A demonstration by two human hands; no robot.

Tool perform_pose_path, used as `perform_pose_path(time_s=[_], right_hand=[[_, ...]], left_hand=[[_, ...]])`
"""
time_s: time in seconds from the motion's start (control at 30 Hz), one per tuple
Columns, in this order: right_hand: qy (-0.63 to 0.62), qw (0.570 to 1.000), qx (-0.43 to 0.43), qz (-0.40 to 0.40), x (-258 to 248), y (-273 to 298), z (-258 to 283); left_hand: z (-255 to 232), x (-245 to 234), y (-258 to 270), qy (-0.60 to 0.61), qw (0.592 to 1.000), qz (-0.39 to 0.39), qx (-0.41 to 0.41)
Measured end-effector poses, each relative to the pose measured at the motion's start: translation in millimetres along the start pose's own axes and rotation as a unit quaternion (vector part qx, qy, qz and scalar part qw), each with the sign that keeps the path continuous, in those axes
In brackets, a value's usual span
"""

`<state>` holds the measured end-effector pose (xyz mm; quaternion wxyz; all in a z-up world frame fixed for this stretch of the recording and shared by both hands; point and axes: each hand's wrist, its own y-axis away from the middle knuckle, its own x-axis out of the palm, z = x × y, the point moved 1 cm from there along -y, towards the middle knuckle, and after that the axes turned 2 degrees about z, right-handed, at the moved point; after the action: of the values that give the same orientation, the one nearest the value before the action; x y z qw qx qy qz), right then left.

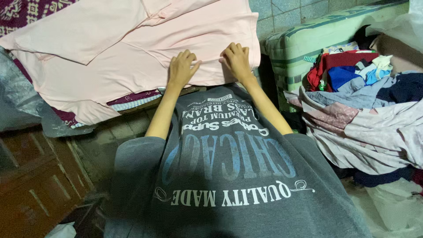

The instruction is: The person irons a light pink shirt laid out on a patterned cloth on the floor. They smooth the fabric with their hands, use an iron to press different sections, and fold the shirt neatly after ironing.

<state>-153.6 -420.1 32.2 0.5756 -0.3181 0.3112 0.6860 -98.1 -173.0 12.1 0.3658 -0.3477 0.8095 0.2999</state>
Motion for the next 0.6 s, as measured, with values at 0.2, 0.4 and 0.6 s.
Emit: perform_pose_path(time_s=[0.2, 0.4, 0.6], right_hand=[[-0.006, 1.000, 0.013, 0.022, -12, -3, -12], [0.018, 1.000, -0.022, 0.005, -11, -7, -10], [0.023, 0.999, 0.020, -0.045, -5, 0, 1]], left_hand=[[12, -33, 16, 0.089, 0.994, -0.058, 0.019], [15, -47, 18, 0.212, 0.975, -0.060, 0.004], [6, -34, 11, 0.101, 0.990, -0.099, 0.029]])
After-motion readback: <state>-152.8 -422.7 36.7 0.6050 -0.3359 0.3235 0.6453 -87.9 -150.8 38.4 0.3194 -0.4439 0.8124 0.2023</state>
